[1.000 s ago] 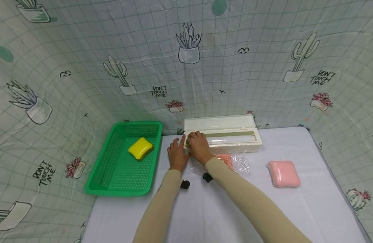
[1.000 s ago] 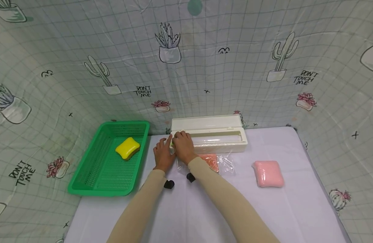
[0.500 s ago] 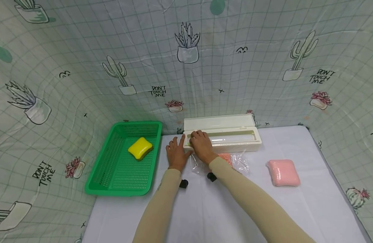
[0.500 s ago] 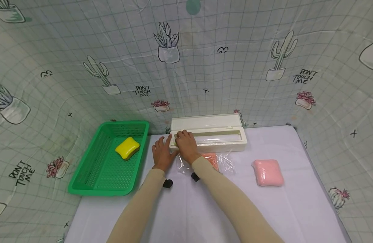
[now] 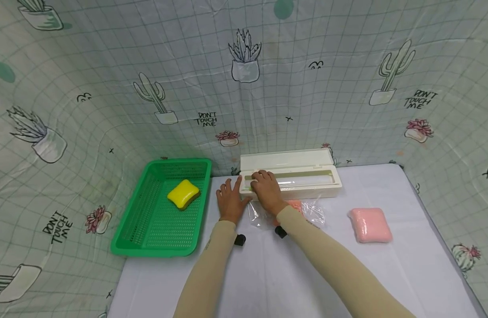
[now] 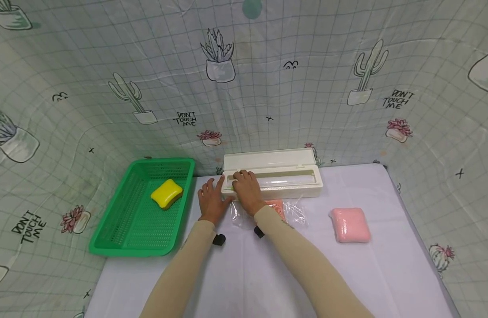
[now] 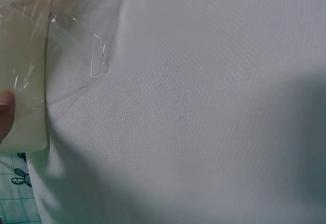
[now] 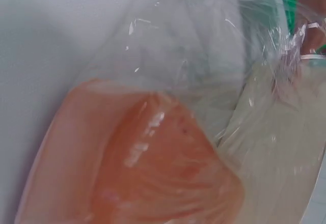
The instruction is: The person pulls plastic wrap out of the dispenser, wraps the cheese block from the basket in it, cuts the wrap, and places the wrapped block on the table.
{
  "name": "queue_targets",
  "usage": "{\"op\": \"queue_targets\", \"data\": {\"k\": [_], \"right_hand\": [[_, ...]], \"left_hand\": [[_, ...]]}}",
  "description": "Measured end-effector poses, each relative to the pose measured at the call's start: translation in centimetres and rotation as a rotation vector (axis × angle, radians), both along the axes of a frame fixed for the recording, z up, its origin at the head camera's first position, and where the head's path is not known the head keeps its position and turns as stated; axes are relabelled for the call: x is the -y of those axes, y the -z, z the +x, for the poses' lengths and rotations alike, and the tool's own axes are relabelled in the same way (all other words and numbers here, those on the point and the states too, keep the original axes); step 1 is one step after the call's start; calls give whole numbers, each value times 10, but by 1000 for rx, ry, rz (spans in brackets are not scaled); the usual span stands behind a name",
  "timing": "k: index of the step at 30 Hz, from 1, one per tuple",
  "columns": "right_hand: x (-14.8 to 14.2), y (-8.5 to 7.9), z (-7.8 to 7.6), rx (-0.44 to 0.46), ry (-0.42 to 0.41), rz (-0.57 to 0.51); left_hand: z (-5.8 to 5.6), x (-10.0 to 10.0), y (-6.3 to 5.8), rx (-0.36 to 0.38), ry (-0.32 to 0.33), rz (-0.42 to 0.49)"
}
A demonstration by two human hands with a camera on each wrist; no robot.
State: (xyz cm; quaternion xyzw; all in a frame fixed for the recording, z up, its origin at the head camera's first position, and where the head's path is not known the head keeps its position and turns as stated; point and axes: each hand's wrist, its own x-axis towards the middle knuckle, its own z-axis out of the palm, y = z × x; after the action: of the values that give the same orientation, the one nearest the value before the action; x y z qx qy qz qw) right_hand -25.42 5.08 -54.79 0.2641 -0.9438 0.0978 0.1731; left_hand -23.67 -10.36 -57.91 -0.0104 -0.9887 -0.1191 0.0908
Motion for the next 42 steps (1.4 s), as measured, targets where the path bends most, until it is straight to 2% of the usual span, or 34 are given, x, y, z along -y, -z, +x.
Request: {"op": "queue_targets", "data": {"k": [7, 11, 19, 27, 37, 42], "right_hand": [[-37, 0, 3, 71, 11, -171], [-60, 3, 4, 72, 47, -206], [-88, 5, 8, 74, 64, -214], [-108, 6, 11, 51, 81, -216], [-117, 4, 13, 72, 77, -227], [-121, 5, 12, 52, 71, -229]], "left_hand": [[-3, 8, 3, -4, 5, 23], [-3, 13, 3, 7, 7, 68], [1, 10, 3, 10, 18, 108], [-1, 2, 5, 5, 27, 99], [-1, 3, 5, -6, 32, 93], [-1, 4, 6, -21, 38, 92]]}}
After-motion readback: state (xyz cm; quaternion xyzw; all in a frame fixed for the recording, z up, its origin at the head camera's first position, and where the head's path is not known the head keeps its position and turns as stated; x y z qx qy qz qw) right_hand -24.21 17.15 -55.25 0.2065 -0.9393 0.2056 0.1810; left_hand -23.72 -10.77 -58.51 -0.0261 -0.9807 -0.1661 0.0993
